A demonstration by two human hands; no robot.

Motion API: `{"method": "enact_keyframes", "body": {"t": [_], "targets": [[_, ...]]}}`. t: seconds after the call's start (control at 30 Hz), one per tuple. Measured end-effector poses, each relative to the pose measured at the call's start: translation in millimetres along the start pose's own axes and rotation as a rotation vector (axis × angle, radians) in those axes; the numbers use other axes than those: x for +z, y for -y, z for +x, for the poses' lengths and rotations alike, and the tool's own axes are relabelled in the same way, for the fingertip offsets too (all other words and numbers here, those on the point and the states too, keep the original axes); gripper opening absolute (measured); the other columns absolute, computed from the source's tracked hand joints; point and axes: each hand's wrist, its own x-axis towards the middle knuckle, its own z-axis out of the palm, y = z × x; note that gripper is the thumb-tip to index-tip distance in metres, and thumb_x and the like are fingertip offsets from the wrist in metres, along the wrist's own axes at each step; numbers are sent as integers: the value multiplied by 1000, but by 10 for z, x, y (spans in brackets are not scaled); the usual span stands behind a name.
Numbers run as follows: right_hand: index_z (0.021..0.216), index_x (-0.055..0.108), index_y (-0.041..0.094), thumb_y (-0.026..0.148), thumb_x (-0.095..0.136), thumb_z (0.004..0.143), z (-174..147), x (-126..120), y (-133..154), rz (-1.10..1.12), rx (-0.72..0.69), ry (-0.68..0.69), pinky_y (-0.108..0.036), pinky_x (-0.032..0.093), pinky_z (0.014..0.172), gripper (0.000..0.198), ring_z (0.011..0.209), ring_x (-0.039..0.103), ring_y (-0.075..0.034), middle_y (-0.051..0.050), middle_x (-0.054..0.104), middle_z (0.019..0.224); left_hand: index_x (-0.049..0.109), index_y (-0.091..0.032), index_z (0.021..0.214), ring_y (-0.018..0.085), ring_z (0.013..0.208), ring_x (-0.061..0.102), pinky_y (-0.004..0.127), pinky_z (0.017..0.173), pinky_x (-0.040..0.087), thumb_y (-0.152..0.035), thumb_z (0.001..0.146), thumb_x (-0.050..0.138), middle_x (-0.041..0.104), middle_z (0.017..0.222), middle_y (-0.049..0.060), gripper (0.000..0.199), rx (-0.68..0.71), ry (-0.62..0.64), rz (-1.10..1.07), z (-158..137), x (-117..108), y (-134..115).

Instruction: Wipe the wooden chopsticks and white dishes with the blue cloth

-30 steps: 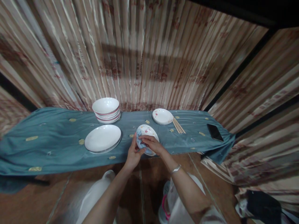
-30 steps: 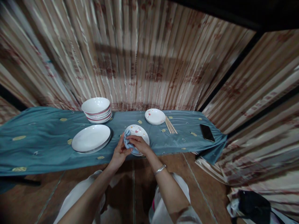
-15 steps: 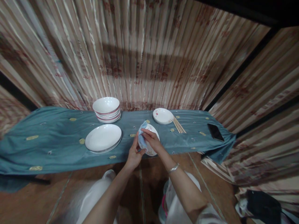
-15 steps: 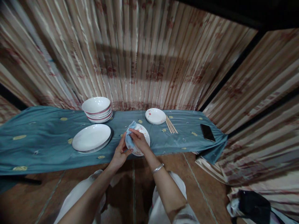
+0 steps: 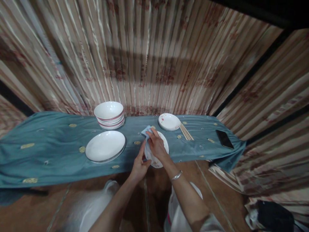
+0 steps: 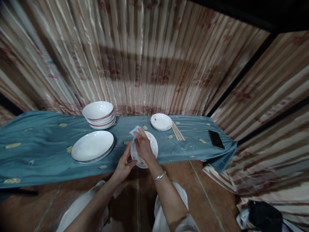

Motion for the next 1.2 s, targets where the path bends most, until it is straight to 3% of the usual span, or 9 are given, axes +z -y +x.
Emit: {"method": "enact_keyframes", "body": {"t": [0.17,0.33,0.6,0.7,0.93,1.2], "targets": [[120,57,16,15,36,87,124,20,-262,-56,17,-6,-40,34,107,39,121,48,-21,-11,58,124,29,-21,145,26,130,41,39,107,32,-7,61,62,45,142,10,91,-42,-24,-39,8,-19,10],[115,58,13,17,39,88,159,-16,-428,-107,171,20,-38,39,100,34,110,56,-24,-14,62,117,25,-18,146,27,122,50,37,101,39,-12,60,68,54,133,12,96,-80,-27,-57,15,-45,-23],[113,59,17,22,43,89,163,-153,-466,-444,425,245,-32,43,83,29,94,64,-24,-12,68,104,14,-20,149,22,92,62,30,75,52,-16,56,72,64,115,9,109,-248,-71,-184,18,-85,-53],[112,58,18,25,41,90,130,-213,-475,-551,461,308,-30,43,78,28,93,65,-23,-10,69,100,17,-21,148,21,86,61,29,68,53,-16,55,71,64,112,9,108,-291,-105,-189,15,-93,-78],[105,61,19,29,41,91,-3,-392,-568,-613,526,375,-28,42,75,26,92,65,-21,-10,70,98,21,-22,147,21,85,60,29,68,52,-15,53,71,65,108,7,107,-326,-118,-188,53,-81,-151],[118,53,18,29,46,91,-95,-462,-583,-613,540,329,-28,44,75,30,91,66,-21,-11,70,99,24,-25,146,19,83,60,27,65,52,-14,52,69,65,103,5,105,-346,-161,-197,150,-25,-124]]}}
